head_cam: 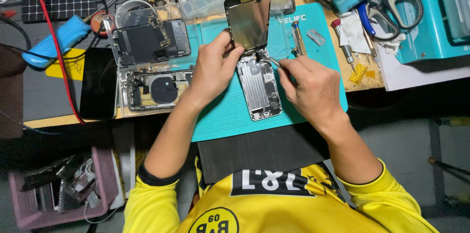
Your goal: The person disassembles a smartphone at a repair bench. They pry the screen off the phone body with a tool, remove the display assembly, set it aside, and use a screwdriver to unscrew components from the exposed internal frame while handling small parts and tools on a work mat.
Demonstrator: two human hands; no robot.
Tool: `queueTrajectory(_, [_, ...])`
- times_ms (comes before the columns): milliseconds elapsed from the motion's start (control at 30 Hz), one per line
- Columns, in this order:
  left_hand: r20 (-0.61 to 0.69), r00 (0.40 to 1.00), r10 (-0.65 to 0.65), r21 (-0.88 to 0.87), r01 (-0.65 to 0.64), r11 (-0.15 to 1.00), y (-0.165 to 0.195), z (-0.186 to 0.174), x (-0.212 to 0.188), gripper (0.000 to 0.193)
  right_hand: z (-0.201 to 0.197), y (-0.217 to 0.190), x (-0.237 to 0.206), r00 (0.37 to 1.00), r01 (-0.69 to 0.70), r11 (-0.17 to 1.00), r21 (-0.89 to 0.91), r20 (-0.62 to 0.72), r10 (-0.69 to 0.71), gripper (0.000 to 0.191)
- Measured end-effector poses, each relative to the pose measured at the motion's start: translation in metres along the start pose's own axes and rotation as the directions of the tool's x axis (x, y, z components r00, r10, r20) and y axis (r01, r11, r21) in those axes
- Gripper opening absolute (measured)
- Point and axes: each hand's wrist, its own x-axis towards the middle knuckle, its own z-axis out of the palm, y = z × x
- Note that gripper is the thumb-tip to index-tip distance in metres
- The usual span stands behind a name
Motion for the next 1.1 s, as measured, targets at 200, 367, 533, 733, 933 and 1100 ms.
queueTrajectory(200, [0.009,1.0,0.006,-0.049,-0.005,0.999,0.002,-0.001,0.0,0.015,0.002,0.001,0.0,1.0,-0.016,0.999,0.027,-0.002,0.016,0.011])
queueTrajectory(367, [0.003,1.0,-0.02,-0.031,0.02,0.999,0.002,0.0,0.0,0.015,0.004,0.004,-0.001,0.999,-0.045,0.997,0.063,0.003,0.045,0.011])
queueTrajectory(533, [0.007,0.999,-0.043,-0.018,0.043,0.999,0.002,0.0,-0.001,0.015,0.004,0.007,0.0,0.996,-0.084,0.989,0.119,0.031,0.081,0.012])
queueTrajectory(733, [0.0,1.0,-0.007,-0.037,0.007,0.999,0.0,0.0,-0.001,0.015,0.003,0.008,-0.001,0.997,-0.074,0.99,0.117,0.026,0.071,0.012])
queueTrajectory(933, [-0.003,1.0,-0.01,-0.024,0.01,1.0,-0.002,0.001,-0.001,0.016,0.005,0.009,-0.001,0.996,-0.089,0.988,0.129,0.035,0.085,0.012])
queueTrajectory(1100, [-0.007,1.0,-0.017,-0.012,0.017,1.0,0.0,0.001,-0.001,0.017,0.007,0.01,0.0,0.989,-0.143,0.97,0.194,0.059,0.134,0.013])
